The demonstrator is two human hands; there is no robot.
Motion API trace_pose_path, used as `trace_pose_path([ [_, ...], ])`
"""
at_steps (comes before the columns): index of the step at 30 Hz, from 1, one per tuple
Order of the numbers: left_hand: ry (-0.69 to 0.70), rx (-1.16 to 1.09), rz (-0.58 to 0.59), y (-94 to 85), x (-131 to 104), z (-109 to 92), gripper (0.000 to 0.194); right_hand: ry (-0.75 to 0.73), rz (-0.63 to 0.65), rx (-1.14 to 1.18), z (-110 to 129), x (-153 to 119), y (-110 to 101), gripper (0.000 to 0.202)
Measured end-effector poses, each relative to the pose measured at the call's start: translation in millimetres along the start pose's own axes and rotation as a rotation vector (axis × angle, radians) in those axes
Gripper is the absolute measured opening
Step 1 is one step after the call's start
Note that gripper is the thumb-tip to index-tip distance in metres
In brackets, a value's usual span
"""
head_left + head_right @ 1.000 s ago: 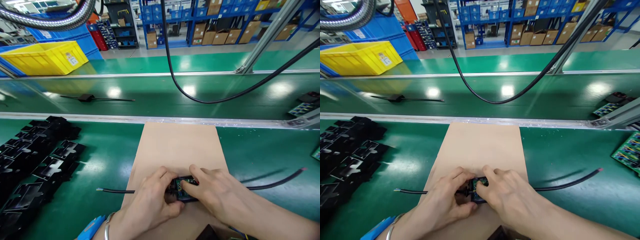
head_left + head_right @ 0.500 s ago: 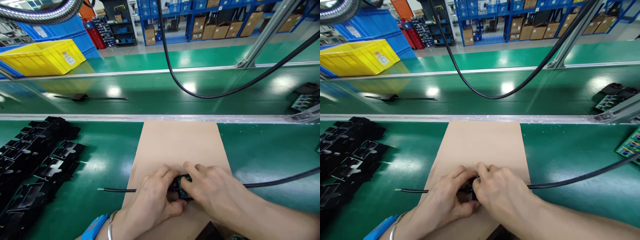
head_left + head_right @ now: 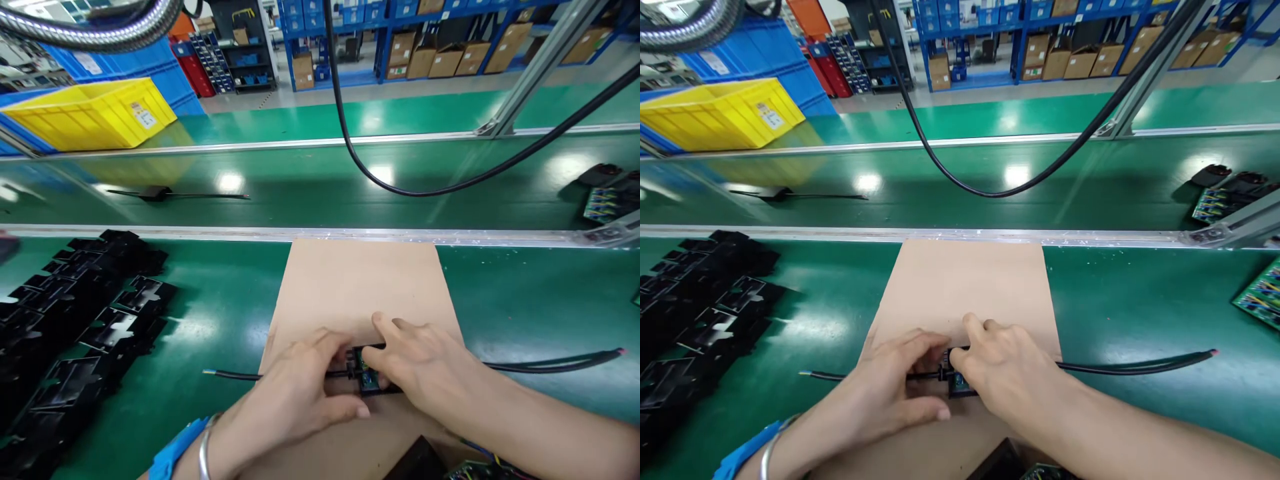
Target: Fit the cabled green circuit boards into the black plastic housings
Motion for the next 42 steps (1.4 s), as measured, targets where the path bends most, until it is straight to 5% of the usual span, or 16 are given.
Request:
trace_pose_path([
  [2, -0.068, -0.048, 0.106, -5.2, 0, 3, 0.020, 0.007, 0.023, 0.070, -1, 1, 1, 0.016],
  [6, -0.212, -0.259, 0.273, -0.6, 4, 6, 0.023, -0.015, -0.011, 0.120, -2, -1, 3, 0.018],
  [9, -0.149, -0.197, 0.103, 4.2, 5, 2, 0.013, -0.041, -0.053, 0.113, -1, -3, 6, 0.018],
  [14, 0.256, 0.151, -0.249, 16.1, -6, -7, 0.021, -0.052, -0.112, 0.135, -2, -4, 9, 0.013],
  [17, 0.363, 0.360, -0.333, 25.5, -13, -3, 0.025, -0.042, -0.122, 0.128, -4, -5, 9, 0.012],
  [25, 0.378, 0.720, -0.334, 38.5, -19, -4, 0.022, -0.170, -0.246, 0.038, -1, -4, 3, 0.013],
  [30, 0.366, 0.855, -0.275, 42.8, -12, -13, 0.023, -0.284, -0.214, -0.045, 5, -11, 2, 0.011],
  [37, 0.347, 0.807, -0.151, 39.4, -9, -9, 0.023, -0.198, -0.077, -0.017, 5, -5, -1, 0.016],
  [42, 0.362, 0.654, -0.185, 32.8, -2, 0, 0.026, -0.171, 0.012, 0.038, -2, 6, -4, 0.014],
])
Point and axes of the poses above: each hand's wrist, its own x-axis towards the middle knuckle, its own y-axis out of the palm, z = x × y, the point moved 3 cm from there along x, towards the middle knuckle, and after that the axes turned 3 degrees about -z, right-handed, at the moved point
